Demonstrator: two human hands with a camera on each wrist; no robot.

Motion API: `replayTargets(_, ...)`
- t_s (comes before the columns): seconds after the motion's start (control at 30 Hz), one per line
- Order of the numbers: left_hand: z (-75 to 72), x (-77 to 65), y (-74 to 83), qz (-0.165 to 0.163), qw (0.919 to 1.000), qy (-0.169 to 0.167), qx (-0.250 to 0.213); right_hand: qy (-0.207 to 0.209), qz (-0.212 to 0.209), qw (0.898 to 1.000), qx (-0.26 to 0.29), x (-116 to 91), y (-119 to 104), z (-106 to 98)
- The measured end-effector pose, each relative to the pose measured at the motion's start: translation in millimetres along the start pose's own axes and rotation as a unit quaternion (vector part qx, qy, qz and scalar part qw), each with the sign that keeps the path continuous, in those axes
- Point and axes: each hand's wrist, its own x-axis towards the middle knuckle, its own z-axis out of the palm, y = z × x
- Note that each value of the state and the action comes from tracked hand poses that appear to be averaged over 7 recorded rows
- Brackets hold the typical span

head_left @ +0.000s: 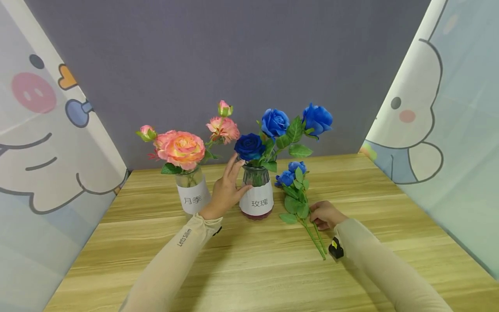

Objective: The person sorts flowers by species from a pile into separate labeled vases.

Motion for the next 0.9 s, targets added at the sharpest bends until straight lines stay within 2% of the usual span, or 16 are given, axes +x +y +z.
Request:
replayTargets(0.23, -0.3, -0.8, -0.9, 0.008, 0.9999, -0.006, 0.005, -0.021, 0.006, 1.0, 0.014, 1, -4, -5)
replayTargets(0.43, -0.1, -1.3, -2.2, 0.01, 0.9999, 0.0, 0.01, -0.056, 0.001, 0.997, 0.054, 0, -9, -7)
replayTargets(0.9, 0.6, -1.7, -3.1, 0.011, 0.9998, 0.001, 0.016, -0.026, -0.019, 0.996, 0.081, -3, -29, -11)
